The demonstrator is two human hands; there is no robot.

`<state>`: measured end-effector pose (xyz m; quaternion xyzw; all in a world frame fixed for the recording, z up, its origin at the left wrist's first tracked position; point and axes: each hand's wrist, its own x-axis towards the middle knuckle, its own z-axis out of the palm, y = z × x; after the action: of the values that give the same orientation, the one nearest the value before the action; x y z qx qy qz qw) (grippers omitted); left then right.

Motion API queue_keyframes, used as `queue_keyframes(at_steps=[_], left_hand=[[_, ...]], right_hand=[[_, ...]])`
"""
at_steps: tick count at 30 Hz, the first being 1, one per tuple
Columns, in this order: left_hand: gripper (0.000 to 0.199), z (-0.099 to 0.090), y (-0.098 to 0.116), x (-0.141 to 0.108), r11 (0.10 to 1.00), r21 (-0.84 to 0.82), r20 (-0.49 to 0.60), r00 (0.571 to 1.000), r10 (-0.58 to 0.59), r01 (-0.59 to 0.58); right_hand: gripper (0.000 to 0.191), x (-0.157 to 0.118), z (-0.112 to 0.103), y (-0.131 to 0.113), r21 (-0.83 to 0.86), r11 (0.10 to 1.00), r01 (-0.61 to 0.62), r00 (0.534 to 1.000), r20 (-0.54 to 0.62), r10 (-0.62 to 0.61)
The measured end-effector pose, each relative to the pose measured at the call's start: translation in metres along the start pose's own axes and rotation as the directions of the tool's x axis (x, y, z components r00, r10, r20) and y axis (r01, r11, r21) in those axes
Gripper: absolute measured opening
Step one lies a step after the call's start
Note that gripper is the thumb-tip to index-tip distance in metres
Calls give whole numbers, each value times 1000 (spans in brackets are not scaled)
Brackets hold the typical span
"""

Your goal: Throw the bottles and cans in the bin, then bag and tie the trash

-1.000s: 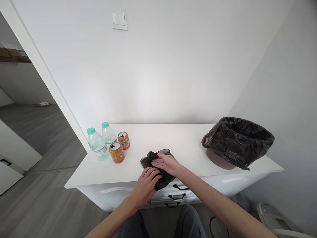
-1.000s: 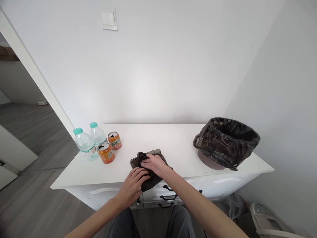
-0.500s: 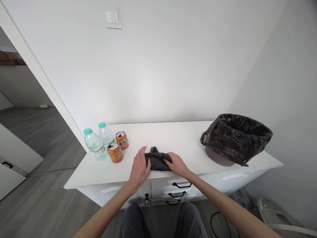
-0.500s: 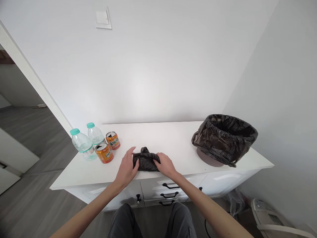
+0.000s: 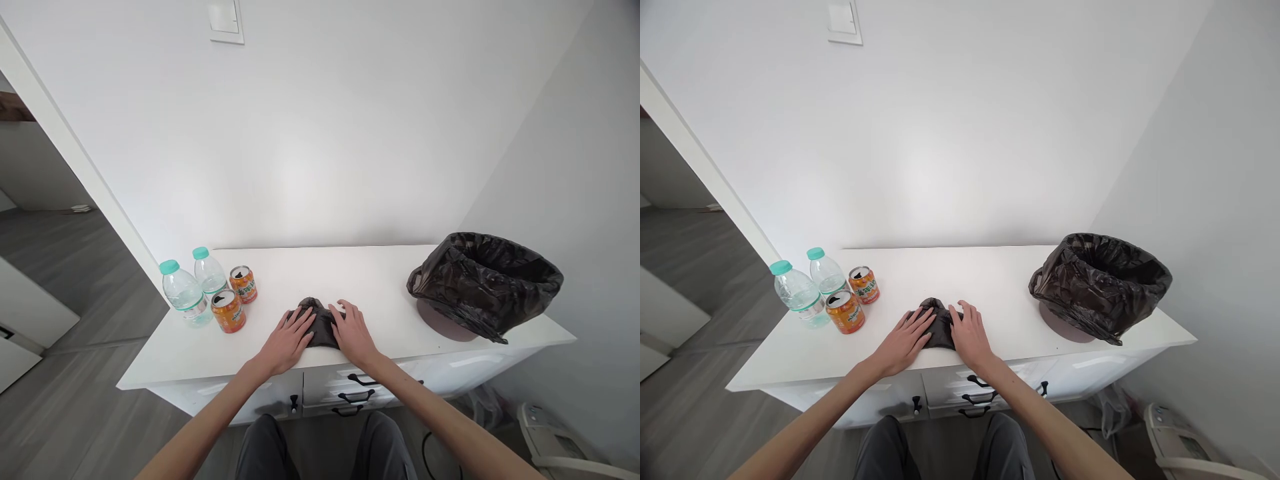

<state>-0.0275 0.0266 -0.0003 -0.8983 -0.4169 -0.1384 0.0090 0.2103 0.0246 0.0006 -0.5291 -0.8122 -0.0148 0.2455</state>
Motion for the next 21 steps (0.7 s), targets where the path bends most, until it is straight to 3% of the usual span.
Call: queue_keyframes(at_steps=[5, 8, 10, 14, 21], left_hand=[[56, -24, -4, -28, 994, -108, -56, 998, -10, 4], [56, -30, -11, -45, 988, -130, -105, 990, -93, 79], [53, -29, -16, -51, 980, -145, -157, 974, -162, 139], [46, -23, -20, -55, 955, -177, -230, 934, -274, 237], [37, -22, -16, -56, 944, -203, -272, 912, -308, 259]], right_hand=[[54, -29, -12, -54, 298, 954, 21, 994, 97, -52], [64, -43, -3, -80, 484, 869, -101, 983, 181, 14], [68, -44, 6, -86, 521, 834, -180, 973, 218, 74], [66, -33, 17, -76, 397, 896, -201, 964, 243, 109], [71, -17, 19, -37, 182, 961, -206, 954, 255, 156]])
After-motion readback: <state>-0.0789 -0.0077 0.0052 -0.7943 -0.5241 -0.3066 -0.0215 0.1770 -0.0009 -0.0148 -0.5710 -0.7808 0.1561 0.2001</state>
